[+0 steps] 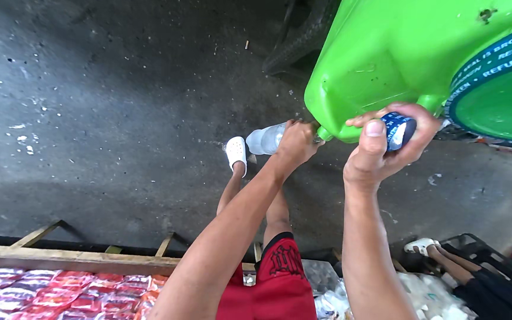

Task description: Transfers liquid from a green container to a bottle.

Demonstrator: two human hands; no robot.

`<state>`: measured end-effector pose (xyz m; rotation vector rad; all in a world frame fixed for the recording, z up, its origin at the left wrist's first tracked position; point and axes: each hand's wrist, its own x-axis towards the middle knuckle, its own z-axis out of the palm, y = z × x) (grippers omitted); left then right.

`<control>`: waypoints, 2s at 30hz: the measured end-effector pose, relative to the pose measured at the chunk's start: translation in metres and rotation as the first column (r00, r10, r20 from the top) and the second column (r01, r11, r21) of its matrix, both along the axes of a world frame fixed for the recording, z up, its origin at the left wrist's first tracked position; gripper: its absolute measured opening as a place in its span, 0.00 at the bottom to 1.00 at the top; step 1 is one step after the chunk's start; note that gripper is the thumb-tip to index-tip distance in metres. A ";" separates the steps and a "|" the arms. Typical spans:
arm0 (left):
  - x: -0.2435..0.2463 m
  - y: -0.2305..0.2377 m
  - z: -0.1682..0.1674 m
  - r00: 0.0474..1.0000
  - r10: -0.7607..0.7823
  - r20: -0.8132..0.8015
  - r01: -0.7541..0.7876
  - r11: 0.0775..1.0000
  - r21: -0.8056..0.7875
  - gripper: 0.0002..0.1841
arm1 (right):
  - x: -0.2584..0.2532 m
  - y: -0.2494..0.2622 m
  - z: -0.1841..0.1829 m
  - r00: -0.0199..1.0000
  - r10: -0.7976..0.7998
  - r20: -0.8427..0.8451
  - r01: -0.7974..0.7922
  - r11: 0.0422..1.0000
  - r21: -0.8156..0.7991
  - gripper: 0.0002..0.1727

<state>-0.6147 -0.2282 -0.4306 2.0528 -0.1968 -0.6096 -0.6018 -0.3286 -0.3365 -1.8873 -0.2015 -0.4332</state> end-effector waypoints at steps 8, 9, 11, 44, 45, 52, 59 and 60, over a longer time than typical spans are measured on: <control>-0.006 0.004 0.011 0.996 0.067 0.062 -0.065 0.997 -0.030 0.12 | -0.002 0.000 -0.001 1.000 -0.012 -0.019 0.012 1.000 -0.015 0.19; -0.006 0.002 0.007 0.996 0.058 0.065 -0.057 0.998 -0.022 0.12 | -0.002 0.000 -0.001 1.000 -0.015 -0.017 0.015 1.000 -0.017 0.19; -0.006 -0.002 -0.004 0.997 0.035 0.074 -0.036 0.999 0.007 0.14 | -0.001 0.000 -0.001 1.000 -0.022 -0.017 0.021 0.999 -0.025 0.20; -0.001 -0.005 -0.012 0.999 -0.005 0.038 0.005 1.000 0.007 0.16 | -0.001 -0.001 0.001 1.000 -0.015 -0.027 0.014 1.000 -0.024 0.19; 0.000 -0.004 -0.012 0.999 -0.007 0.039 0.007 1.000 0.006 0.16 | -0.001 -0.001 0.001 1.000 -0.016 -0.026 0.015 1.000 -0.023 0.19; 0.000 -0.004 -0.013 0.999 0.001 0.036 -0.002 1.000 0.012 0.16 | -0.001 0.001 0.000 1.000 -0.018 -0.022 0.017 1.000 -0.018 0.19; 0.001 -0.003 -0.013 1.000 -0.005 0.016 0.005 1.000 0.004 0.18 | 0.000 0.002 -0.001 1.000 -0.015 -0.019 0.015 1.000 -0.012 0.19; 0.001 -0.002 -0.014 1.000 -0.003 0.015 0.003 1.000 0.004 0.18 | 0.000 0.002 -0.001 1.000 -0.015 -0.020 0.015 1.000 -0.010 0.19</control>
